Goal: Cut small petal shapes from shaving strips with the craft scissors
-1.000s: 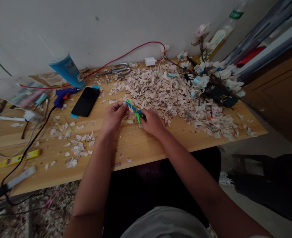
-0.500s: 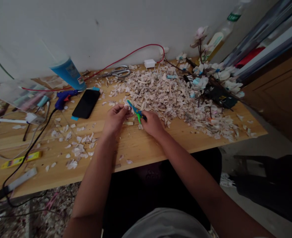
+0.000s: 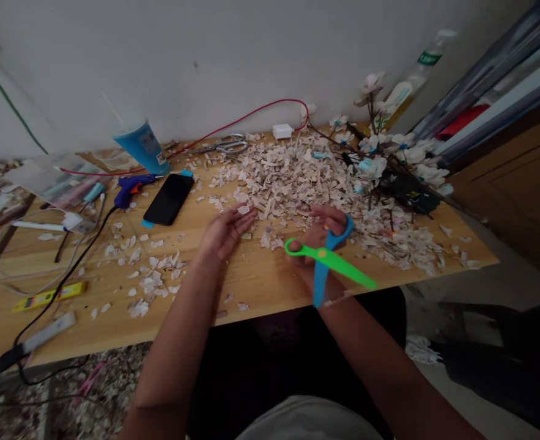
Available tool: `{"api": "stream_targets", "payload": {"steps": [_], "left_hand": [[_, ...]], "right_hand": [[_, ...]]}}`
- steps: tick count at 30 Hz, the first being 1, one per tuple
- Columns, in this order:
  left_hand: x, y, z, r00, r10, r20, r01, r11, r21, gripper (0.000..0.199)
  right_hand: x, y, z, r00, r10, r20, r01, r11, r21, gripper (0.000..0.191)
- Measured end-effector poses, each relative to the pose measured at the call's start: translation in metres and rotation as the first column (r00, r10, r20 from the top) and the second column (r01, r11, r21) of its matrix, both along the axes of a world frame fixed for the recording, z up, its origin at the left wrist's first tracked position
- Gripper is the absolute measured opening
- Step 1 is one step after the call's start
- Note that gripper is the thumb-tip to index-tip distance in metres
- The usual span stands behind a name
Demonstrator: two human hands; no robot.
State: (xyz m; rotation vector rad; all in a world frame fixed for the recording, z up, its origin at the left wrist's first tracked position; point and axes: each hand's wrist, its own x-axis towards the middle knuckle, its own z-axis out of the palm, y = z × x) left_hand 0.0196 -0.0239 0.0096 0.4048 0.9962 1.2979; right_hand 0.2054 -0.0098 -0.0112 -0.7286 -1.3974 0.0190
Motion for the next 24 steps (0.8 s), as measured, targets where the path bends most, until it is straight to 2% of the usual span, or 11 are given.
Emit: {"api": "stream_targets", "payload": {"steps": [3,6,7,9,12,14,16,18,19,20,24], "left_hand": [[0.001,0.002,-0.005,0.993,0.086,-0.078,-0.079,0.994,0.081,0.023],[-0.001,0.008,-0.002,0.966,0.172,-0.195,-0.138,0.974,0.179,0.022],[-0.001,0.009,0.003,0.954,0.178,-0.242,-0.13,0.971,0.202,0.023],[0.004,0.002,0.018,0.907,0.155,-0.393,-0.053,0.965,0.257,0.025],[0.031,-0.04,0.044,0.68,0.058,-0.731,0.295,0.891,0.345,0.025],[0.063,-0.087,0.05,0.461,0.014,-0.887,0.632,0.697,0.34,0.031],[0.095,-0.136,0.042,0.264,0.081,-0.961,0.88,0.389,0.274,0.034],[0.114,-0.172,0.025,0.157,0.245,-0.957,0.957,0.202,0.209,0.03],[0.115,-0.182,0.015,0.118,0.295,-0.948,0.968,0.177,0.176,0.031],[0.11,-0.187,0.007,0.067,0.322,-0.944,0.96,0.237,0.149,0.033],[0.051,-0.159,-0.011,-0.145,0.23,-0.962,0.594,0.798,0.101,0.052]], "right_hand": [[0.009,-0.019,0.019,0.902,0.139,0.409,-0.219,0.963,0.157,0.023],[0.034,-0.072,0.032,0.478,0.428,0.767,-0.507,0.847,-0.156,0.017],[0.047,-0.096,0.03,0.392,0.506,0.768,-0.518,0.812,-0.271,0.019],[0.078,-0.144,0.016,0.364,0.622,0.694,-0.496,0.76,-0.421,0.027],[0.138,-0.198,-0.025,0.34,0.716,0.61,-0.232,0.692,-0.683,0.042],[0.184,-0.21,-0.054,0.397,0.728,0.558,0.001,0.608,-0.794,0.052],[0.23,-0.203,-0.079,0.512,0.676,0.531,0.168,0.527,-0.833,0.053],[0.269,-0.184,-0.097,0.556,0.643,0.526,0.225,0.493,-0.84,0.043],[0.283,-0.173,-0.104,0.563,0.623,0.544,0.253,0.496,-0.83,0.04],[0.295,-0.162,-0.108,0.564,0.608,0.559,0.273,0.502,-0.821,0.038],[0.305,-0.128,-0.111,0.5,0.667,0.553,0.218,0.521,-0.825,0.037]]}}
